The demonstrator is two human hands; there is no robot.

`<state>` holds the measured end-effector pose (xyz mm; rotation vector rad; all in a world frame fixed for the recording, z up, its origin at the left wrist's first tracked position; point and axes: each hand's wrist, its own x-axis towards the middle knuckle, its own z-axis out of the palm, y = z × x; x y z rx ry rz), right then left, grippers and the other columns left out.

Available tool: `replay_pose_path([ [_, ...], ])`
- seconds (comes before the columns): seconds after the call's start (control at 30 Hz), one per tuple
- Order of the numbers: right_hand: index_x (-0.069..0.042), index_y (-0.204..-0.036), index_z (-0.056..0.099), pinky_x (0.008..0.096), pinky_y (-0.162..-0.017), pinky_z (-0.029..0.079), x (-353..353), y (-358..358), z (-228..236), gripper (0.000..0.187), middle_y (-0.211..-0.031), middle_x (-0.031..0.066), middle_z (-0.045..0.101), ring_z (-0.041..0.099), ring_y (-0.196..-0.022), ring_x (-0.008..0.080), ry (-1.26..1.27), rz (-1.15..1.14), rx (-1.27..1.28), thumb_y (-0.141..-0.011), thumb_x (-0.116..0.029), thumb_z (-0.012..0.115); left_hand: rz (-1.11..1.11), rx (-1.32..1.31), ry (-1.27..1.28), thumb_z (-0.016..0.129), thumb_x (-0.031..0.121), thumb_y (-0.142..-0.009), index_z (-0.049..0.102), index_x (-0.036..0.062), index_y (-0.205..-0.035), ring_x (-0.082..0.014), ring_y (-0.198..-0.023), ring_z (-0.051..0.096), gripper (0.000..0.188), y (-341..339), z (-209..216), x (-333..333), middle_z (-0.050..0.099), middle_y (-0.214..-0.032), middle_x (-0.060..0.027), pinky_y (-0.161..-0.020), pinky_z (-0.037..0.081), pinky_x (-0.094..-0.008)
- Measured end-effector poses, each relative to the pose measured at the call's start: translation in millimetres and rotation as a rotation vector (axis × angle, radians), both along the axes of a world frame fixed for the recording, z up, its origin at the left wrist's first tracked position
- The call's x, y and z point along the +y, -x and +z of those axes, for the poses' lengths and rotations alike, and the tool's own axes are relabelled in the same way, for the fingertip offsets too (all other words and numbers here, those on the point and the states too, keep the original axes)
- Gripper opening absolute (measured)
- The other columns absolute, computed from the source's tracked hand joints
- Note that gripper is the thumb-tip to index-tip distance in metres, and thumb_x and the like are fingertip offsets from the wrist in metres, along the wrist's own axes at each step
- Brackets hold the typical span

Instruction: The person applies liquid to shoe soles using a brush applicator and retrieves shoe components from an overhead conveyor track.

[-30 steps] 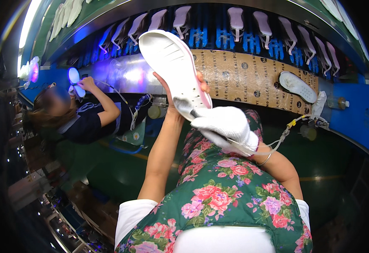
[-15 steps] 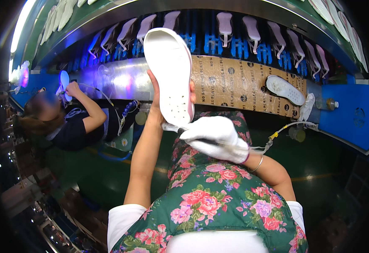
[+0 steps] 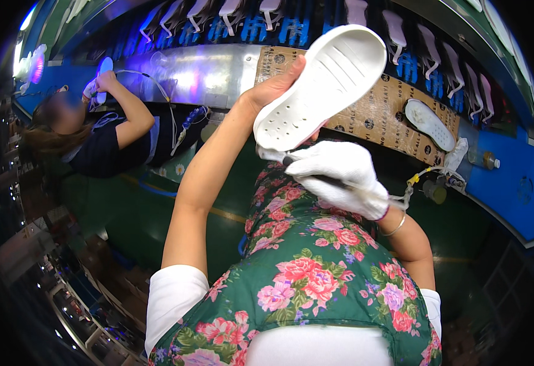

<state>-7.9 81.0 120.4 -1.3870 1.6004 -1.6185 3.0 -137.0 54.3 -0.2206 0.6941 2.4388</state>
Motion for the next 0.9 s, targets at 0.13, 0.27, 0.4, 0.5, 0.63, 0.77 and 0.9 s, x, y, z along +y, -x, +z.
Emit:
replay_pose_path([
  [0.13, -0.009, -0.099, 0.074, 0.0333, -0.074, 0.056, 3, 9, 7, 0.024, -0.093, 0.0093, 0.073, 0.071, -0.083, 0.0275, -0.016, -0.100, 0.201, -0.076, -0.002, 0.075, 0.020, -0.037, 0.331, 0.039, 0.068, -0.093, 0.051, 0.0046, -0.138, -0.0320, -0.092, 0.070, 0.078, 4, 8, 10, 0.066, -0.110, -0.0218, -0.068, 0.063, -0.0441],
  [0.27, -0.010, -0.097, 0.069, 0.0369, -0.071, 0.056, -1, 0, -2, 0.023, -0.092, 0.0068, 0.068, 0.068, -0.078, 0.0297, -0.020, -0.098, 0.460, -0.075, -0.004, 0.074, -0.157, -0.005, 0.571, 0.039, 0.062, -0.098, 0.056, 0.0040, -0.136, -0.0216, -0.107, 0.066, 0.071, 19, 9, 3, 0.065, -0.122, -0.0151, -0.083, 0.060, -0.0336],
  [0.4, -0.011, -0.094, 0.072, 0.0337, -0.077, 0.057, -4, 3, -7, 0.019, -0.093, 0.0060, 0.072, 0.071, -0.084, 0.0256, -0.072, -0.011, 0.068, -0.077, -0.004, 0.075, -0.381, 0.104, 0.900, 0.041, 0.078, -0.088, 0.061, 0.0062, -0.134, -0.0223, -0.115, 0.063, 0.088, 20, 3, 3, 0.064, -0.126, -0.0175, -0.090, 0.053, -0.0337],
  [0.5, -0.011, -0.095, 0.072, 0.0336, -0.078, 0.057, 1, 8, -4, 0.018, -0.093, 0.0064, 0.072, 0.071, -0.086, 0.0249, -0.132, -0.120, 0.013, -0.078, -0.005, 0.075, -0.462, 0.125, 0.992, 0.041, 0.086, -0.081, 0.061, 0.0069, -0.133, -0.0267, -0.119, 0.060, 0.097, 24, 2, 2, 0.062, -0.128, -0.0196, -0.096, 0.050, -0.0365],
  [0.63, -0.013, -0.098, 0.072, 0.0356, -0.075, 0.056, -1, 10, -7, 0.022, -0.091, 0.0060, 0.071, 0.069, -0.086, 0.0266, -0.136, -0.016, 0.312, -0.078, -0.004, 0.074, -0.656, 0.195, 1.215, 0.034, 0.092, -0.077, 0.056, 0.0072, -0.139, -0.0353, -0.130, 0.052, 0.108, 37, 35, 5, 0.052, -0.140, -0.0235, -0.106, 0.043, -0.0411],
  [0.77, -0.013, -0.098, 0.072, 0.0358, -0.078, 0.056, 2, 21, -8, 0.023, -0.094, 0.0076, 0.072, 0.070, -0.086, 0.0288, -0.139, -0.116, 0.219, -0.076, -0.006, 0.073, -0.674, 0.250, 1.268, 0.032, 0.093, -0.076, 0.054, 0.0067, -0.140, -0.0370, -0.135, 0.046, 0.110, 39, 12, -5, 0.047, -0.145, -0.0251, -0.109, 0.039, -0.0433],
  [0.9, -0.014, -0.099, 0.069, 0.0378, -0.074, 0.055, 1, 15, -2, 0.023, -0.093, 0.0079, 0.069, 0.068, -0.082, 0.0296, -0.119, -0.013, 0.350, -0.077, -0.008, 0.073, -0.675, 0.244, 1.334, 0.033, 0.093, -0.075, 0.059, 0.0066, -0.136, -0.0385, -0.129, 0.052, 0.109, 43, 24, -10, 0.054, -0.137, -0.0257, -0.105, 0.043, -0.0455],
])
